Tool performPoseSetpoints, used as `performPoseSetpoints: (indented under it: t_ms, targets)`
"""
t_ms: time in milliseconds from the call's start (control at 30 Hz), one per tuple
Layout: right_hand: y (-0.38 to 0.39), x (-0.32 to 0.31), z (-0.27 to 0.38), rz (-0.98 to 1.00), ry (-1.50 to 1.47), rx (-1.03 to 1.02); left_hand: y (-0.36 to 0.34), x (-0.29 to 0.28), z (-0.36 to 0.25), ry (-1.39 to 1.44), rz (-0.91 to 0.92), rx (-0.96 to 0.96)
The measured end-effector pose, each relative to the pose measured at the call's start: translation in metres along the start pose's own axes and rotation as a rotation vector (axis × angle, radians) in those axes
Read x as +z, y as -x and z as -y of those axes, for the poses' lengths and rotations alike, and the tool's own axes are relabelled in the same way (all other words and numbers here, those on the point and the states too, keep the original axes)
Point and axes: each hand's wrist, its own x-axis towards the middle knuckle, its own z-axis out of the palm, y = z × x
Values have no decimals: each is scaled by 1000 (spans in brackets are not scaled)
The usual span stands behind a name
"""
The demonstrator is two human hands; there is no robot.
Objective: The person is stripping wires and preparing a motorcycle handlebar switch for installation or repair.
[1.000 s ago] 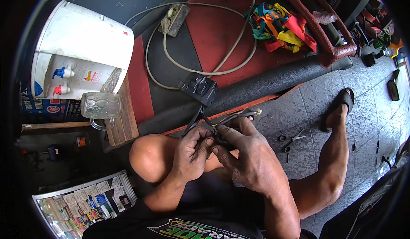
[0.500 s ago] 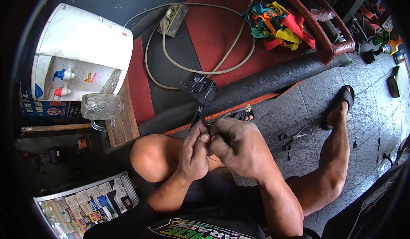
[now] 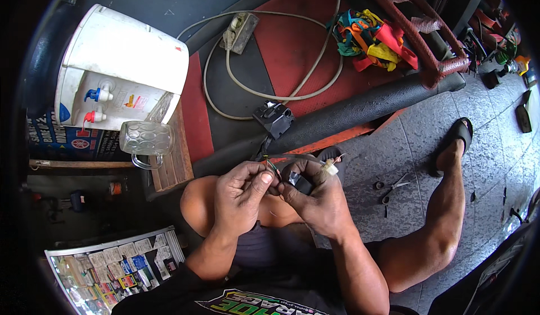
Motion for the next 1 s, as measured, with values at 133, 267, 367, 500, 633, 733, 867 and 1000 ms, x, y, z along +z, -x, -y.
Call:
performPoseSetpoints:
  t_ms: [133,267,367,500,633,733,867,1000]
  targets:
    - [2,3,-1,-75,157,-8,1,-2,-3,-339,-92,89]
    - [7,0,-1,-58,8,-52,-7,1,5,-784,-158,415]
    - [9,-3,-2,-29,-198,23,-6,6,9,-830,-172,439]
    - [9,3,-11,-161,40,-71,0,5,6,-727,-171,320]
    - [19,12,-19,-400,321,-359,3,3,1,-407,-112,36]
    - [26,18,-22,-333,209,-328,1,6,2,-295,-73,47]
    - [26,28,-19,-312,7,-19,2,13,8,-270,-117,143]
    - [23,28,-10,-288,-100,80,-1,11,15,64,-25,-37]
